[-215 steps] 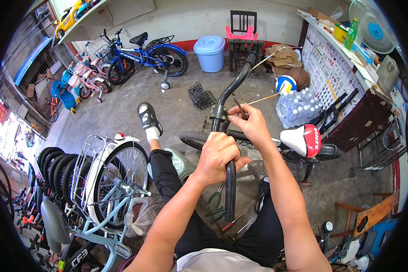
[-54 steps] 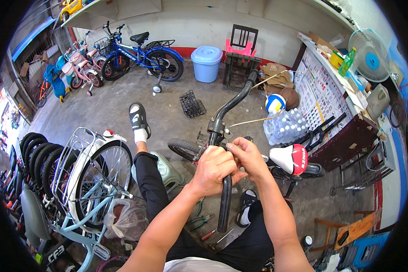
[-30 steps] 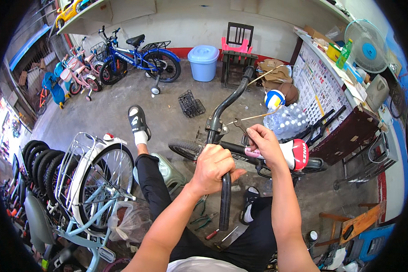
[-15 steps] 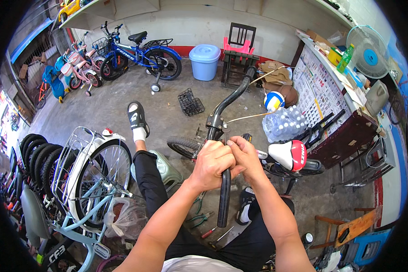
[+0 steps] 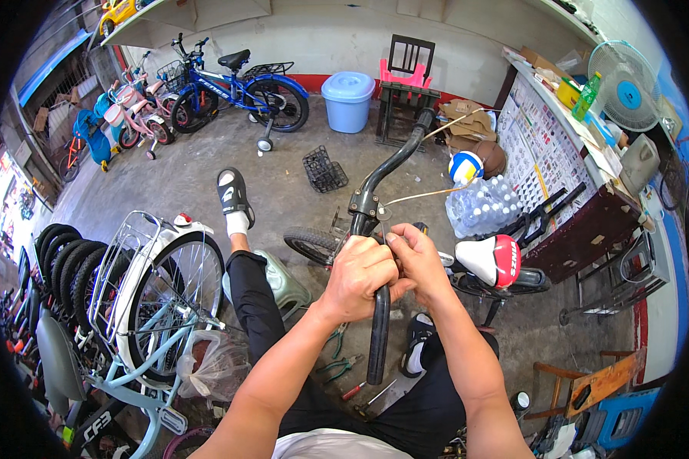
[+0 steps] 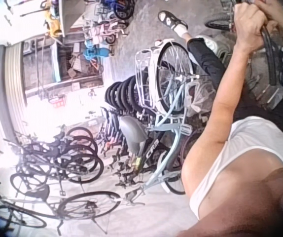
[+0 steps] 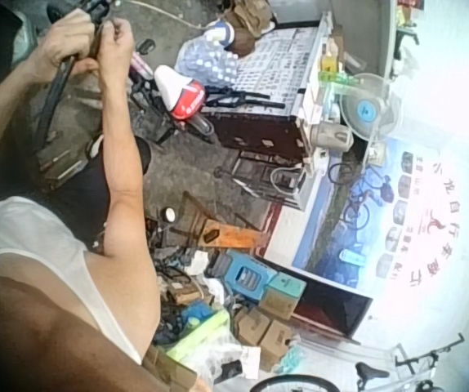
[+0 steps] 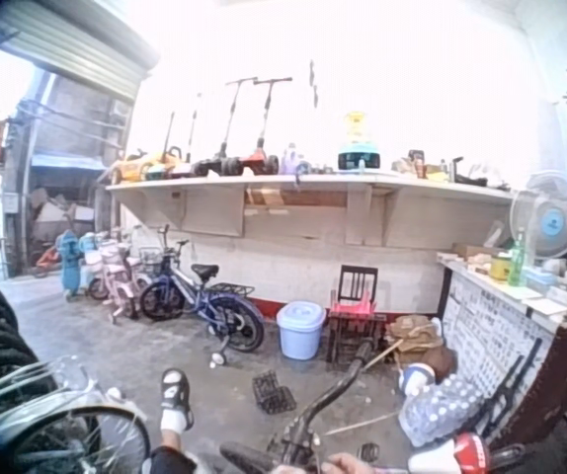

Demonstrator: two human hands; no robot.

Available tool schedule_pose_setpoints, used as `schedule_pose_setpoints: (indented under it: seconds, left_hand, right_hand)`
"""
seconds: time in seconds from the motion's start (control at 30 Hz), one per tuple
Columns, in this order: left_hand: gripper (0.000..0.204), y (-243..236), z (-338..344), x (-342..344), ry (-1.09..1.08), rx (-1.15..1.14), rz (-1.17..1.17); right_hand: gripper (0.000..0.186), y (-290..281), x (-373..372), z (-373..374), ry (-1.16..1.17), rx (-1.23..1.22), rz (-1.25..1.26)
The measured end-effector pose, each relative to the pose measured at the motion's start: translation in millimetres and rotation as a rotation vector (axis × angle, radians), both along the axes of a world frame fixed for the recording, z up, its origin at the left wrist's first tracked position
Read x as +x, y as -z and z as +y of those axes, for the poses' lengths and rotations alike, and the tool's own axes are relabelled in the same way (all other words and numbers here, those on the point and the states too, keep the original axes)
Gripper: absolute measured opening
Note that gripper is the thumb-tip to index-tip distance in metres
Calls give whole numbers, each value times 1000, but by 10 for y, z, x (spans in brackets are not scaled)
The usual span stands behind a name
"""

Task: The person picks up a wrench from a tool tray, then uses their hands to detach and pull out the handlebar and cables from a bicycle frame.

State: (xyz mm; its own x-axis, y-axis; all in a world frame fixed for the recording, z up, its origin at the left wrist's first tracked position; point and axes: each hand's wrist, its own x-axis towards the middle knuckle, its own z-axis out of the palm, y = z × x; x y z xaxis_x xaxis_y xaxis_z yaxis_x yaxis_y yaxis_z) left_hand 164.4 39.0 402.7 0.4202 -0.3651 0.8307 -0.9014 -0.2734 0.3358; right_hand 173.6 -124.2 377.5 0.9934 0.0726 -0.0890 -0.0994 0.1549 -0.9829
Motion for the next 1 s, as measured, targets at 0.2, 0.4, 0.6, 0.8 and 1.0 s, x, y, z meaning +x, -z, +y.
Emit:
schedule_pose_setpoints:
  seconds: [0.2, 0.4, 0.6, 0.8, 1.0]
  left_hand:
    - [42, -6, 6, 3, 10, 7, 3]
    - [41, -3, 1, 6, 2, 1, -13]
    - [41, 13, -17, 33, 4, 7, 5]
    - [41, -13, 17, 8, -7, 17, 3]
    - [41, 7, 13, -30, 7, 37, 13]
  right_hand:
    - [16, -36, -40, 103, 34, 118, 13]
    - [19, 86, 34, -28, -1, -62, -38]
    - [24, 8, 81, -139, -29, -40, -14]
    - [28, -114, 229, -370, 97, -609, -109]
    - [32, -189, 684, -697, 80, -765, -367]
